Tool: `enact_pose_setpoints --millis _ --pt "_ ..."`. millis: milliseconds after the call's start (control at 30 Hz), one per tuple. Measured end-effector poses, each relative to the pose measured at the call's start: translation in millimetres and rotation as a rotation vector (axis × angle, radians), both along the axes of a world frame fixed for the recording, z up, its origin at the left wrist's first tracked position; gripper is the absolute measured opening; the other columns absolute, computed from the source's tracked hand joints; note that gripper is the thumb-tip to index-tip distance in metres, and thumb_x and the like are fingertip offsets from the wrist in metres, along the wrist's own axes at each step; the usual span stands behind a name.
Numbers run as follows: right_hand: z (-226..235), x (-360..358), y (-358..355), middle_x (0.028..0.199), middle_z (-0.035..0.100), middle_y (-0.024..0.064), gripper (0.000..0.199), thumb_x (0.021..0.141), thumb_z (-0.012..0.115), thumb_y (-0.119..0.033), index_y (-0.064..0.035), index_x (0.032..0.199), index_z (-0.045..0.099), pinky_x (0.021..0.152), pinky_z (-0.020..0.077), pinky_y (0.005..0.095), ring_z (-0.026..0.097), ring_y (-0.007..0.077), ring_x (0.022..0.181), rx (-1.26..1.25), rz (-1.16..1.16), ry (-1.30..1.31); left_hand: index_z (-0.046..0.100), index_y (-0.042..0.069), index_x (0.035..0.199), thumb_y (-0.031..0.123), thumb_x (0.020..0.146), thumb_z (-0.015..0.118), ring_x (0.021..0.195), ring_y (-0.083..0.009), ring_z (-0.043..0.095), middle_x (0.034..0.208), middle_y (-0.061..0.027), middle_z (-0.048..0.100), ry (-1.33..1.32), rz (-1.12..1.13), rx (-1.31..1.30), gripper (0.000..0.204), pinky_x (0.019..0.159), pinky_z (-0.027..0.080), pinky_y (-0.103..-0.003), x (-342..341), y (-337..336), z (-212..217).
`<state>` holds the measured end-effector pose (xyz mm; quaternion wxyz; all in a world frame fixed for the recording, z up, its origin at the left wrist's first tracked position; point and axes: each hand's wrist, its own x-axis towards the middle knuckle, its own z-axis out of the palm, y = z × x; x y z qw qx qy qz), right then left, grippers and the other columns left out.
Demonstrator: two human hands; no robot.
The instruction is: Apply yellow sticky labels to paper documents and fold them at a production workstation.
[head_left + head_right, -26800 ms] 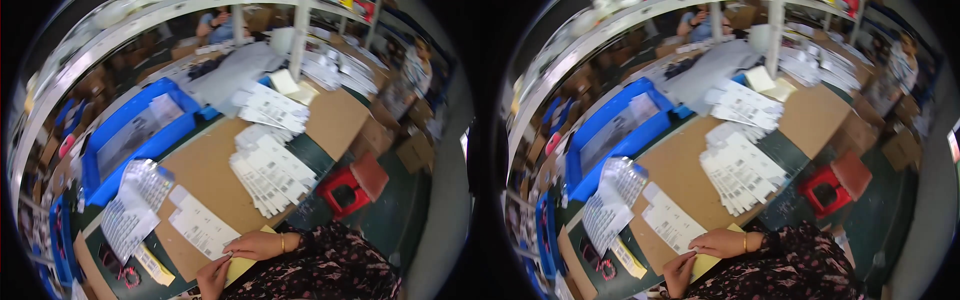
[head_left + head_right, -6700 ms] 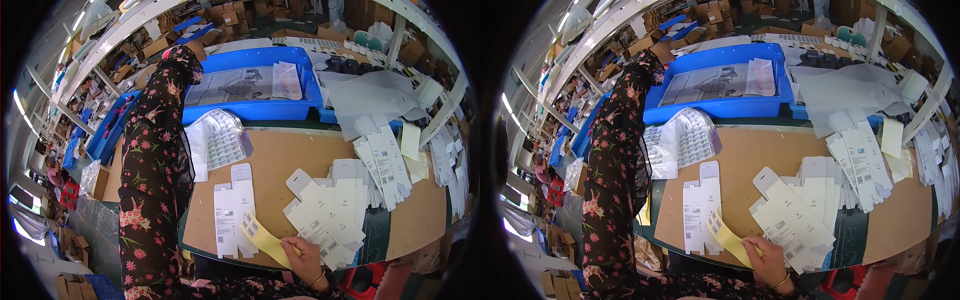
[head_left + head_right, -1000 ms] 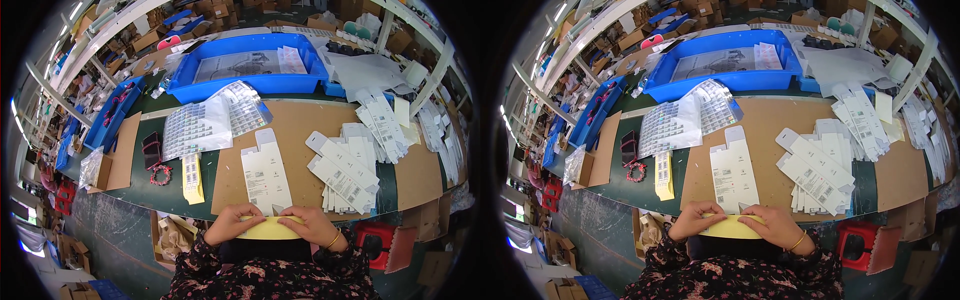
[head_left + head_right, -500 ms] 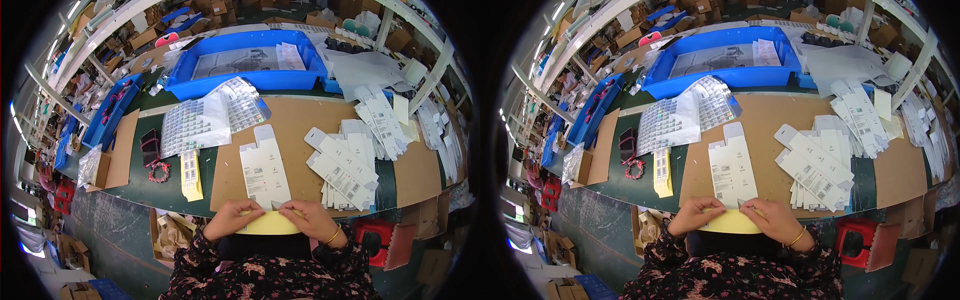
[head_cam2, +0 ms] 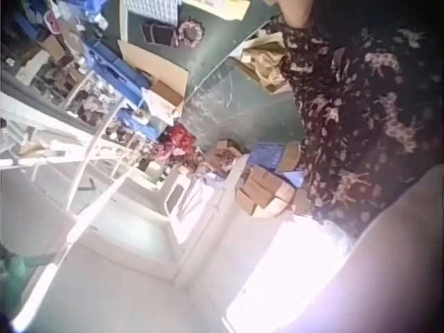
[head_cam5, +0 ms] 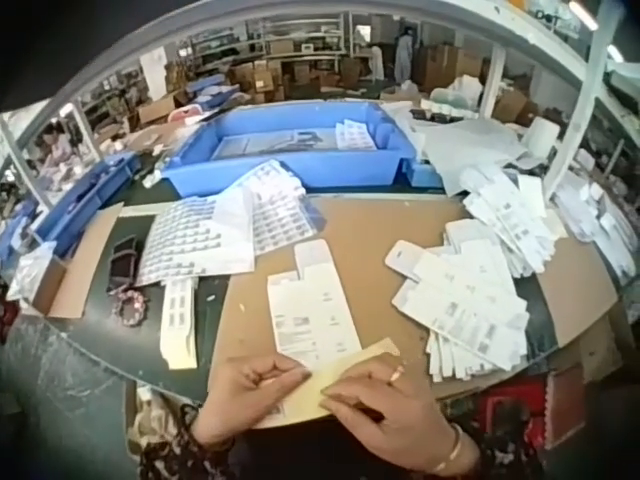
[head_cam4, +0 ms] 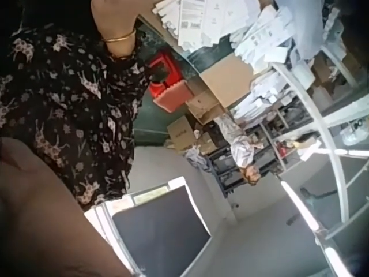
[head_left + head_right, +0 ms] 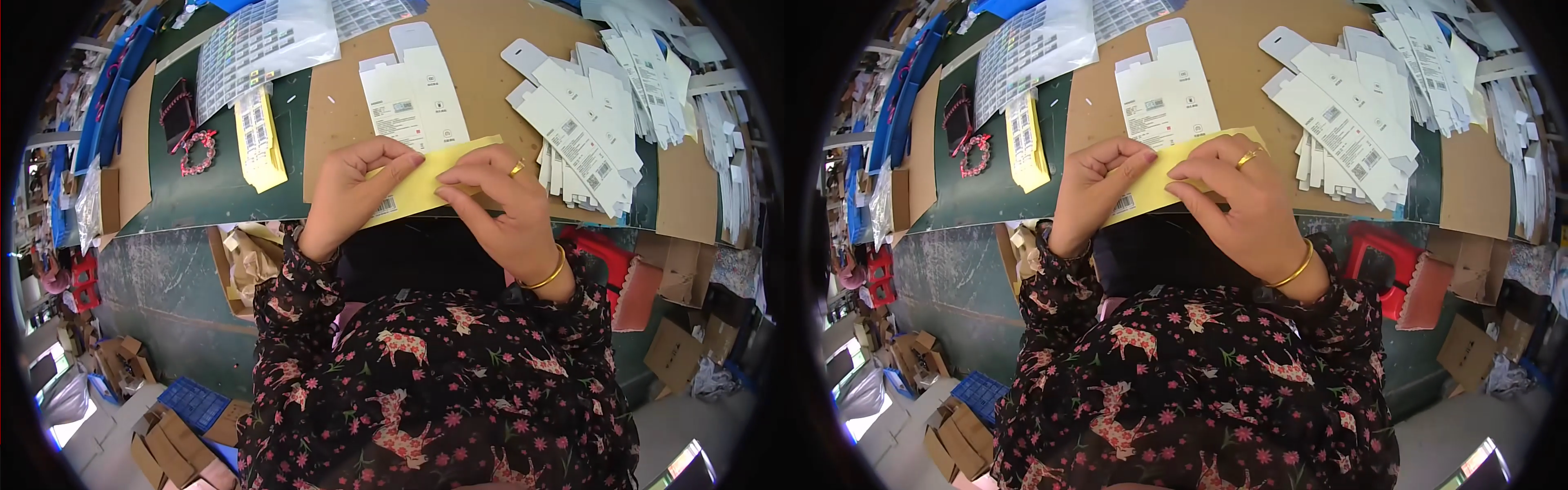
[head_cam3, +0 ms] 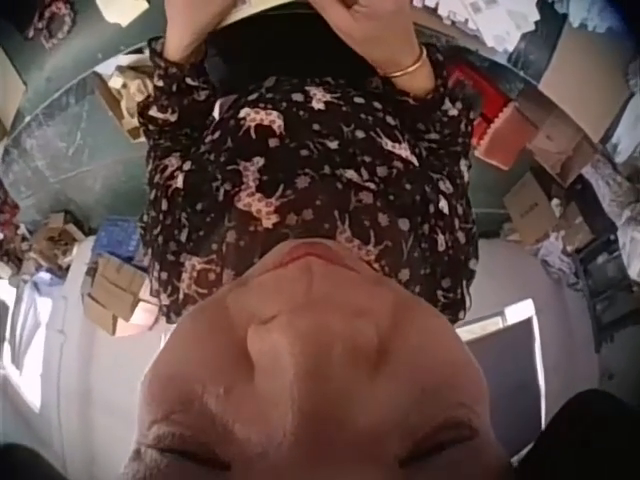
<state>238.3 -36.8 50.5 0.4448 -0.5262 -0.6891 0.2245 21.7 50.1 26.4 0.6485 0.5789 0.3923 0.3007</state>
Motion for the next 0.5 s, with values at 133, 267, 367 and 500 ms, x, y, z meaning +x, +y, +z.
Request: enact_pose_setpoints --millis 133,267,367,500 --pt "-1.3 -14.3 -5.6 0.104 0.071 0.0100 0.024 0.084 0.087 0.000 -0.0015 0.106 0.077 0.082 0.0547 0.0345 0.069 0.0254 0.094 0.003 0.022 0.014 0.072 -0.004 0.118 0.014 0.109 0.068 0.086 -0.0016 0.063 0.094 -0.0017 0.077 -0.097 0.021 0.035 0.020 0.073 0.050 -0.020 5.3 -8.7 -0.5" --pt "-0.7 -22.7 -3.0 0.102 0.071 0.0098 0.026 0.082 0.088 -0.001 -0.0014 0.105 0.077 0.080 0.0549 0.0349 0.069 0.0265 0.093 0.058 0.042 -0.053 0.068 -0.001 0.129 0.012 0.110 0.067 0.083 -0.0016 0.063 0.087 -0.0026 0.076 -0.120 0.032 0.025 0.023 0.070 0.050 -0.021 8.4 -11.5 3.8" --pt "-1.2 -26.4 0.3 0.102 0.071 0.0099 0.026 0.082 0.089 -0.001 -0.0012 0.105 0.076 0.078 0.0548 0.0352 0.069 0.0271 0.092 0.074 0.043 -0.088 0.061 0.000 0.139 0.008 0.112 0.062 0.083 0.0000 0.063 0.086 -0.0008 0.077 0.021 0.022 0.107 0.028 0.074 0.049 -0.016 8.5 -13.5 10.0" --pt "-3.8 -29.9 2.0 0.101 0.071 0.0100 0.024 0.082 0.088 -0.001 -0.0008 0.103 0.076 0.077 0.0544 0.0359 0.068 0.0275 0.090 0.084 0.012 -0.115 0.059 0.001 0.141 0.006 0.110 0.064 0.080 0.0014 0.061 0.083 -0.0011 0.077 -0.017 0.127 0.130 0.031 0.068 0.045 -0.016 13.7 -16.6 9.9"
